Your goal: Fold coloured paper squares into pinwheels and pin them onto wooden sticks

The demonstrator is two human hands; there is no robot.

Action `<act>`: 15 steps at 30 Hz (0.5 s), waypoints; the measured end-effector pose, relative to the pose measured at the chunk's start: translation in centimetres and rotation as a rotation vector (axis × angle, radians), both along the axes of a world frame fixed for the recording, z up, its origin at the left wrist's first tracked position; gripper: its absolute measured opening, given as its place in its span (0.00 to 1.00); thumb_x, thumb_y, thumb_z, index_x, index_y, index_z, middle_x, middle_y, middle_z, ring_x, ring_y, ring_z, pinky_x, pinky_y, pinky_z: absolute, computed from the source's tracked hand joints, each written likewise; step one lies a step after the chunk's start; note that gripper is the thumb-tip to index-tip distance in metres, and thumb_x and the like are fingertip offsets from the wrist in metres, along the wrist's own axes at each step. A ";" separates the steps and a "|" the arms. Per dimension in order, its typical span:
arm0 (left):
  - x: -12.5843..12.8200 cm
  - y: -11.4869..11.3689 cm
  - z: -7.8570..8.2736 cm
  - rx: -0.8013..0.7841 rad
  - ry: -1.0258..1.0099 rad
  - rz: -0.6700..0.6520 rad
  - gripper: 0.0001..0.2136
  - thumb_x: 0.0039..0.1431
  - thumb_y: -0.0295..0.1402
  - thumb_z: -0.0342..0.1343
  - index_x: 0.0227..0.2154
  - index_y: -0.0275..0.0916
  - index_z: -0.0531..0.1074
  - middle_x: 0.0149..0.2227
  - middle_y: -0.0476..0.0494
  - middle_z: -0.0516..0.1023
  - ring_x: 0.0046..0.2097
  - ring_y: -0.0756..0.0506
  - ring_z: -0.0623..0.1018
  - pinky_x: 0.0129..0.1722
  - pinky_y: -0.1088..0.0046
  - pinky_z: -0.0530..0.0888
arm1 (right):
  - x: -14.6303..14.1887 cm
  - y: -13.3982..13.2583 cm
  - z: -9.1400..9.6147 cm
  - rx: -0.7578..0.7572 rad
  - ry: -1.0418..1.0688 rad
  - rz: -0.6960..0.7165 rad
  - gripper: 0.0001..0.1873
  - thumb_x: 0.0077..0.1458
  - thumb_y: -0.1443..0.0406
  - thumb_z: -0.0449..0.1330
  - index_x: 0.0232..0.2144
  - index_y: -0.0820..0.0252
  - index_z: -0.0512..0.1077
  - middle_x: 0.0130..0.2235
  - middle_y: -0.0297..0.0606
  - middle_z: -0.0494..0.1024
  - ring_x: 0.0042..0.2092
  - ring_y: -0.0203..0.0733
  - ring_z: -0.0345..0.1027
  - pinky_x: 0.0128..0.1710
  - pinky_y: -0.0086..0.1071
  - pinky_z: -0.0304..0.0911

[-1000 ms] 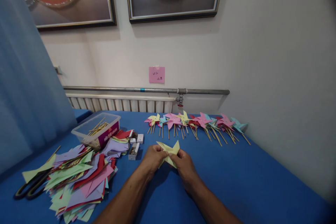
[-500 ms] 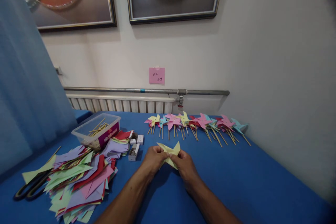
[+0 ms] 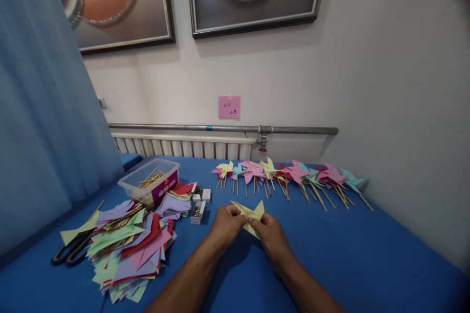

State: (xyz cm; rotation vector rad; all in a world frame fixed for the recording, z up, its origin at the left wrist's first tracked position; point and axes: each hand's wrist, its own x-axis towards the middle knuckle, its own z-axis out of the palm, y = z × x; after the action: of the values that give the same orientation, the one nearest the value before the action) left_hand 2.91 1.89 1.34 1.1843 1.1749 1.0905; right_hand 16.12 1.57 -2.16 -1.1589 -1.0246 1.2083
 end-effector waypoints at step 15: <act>-22.0 6.1 12.2 0.161 1.259 0.478 0.10 0.60 0.30 0.53 0.29 0.32 0.77 0.36 0.30 0.82 0.47 0.31 0.80 0.46 0.60 0.70 | -0.3 -1.6 2.7 -0.073 0.179 -0.035 0.09 0.42 0.63 0.68 0.28 0.61 0.77 0.28 0.37 0.83 0.29 0.44 0.77 0.32 0.34 0.73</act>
State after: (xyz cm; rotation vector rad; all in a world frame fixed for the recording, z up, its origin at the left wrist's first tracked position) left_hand -19.07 7.98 13.52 1.8488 2.4501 0.7056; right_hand 15.85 -0.04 0.58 -1.0990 -0.8289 1.3056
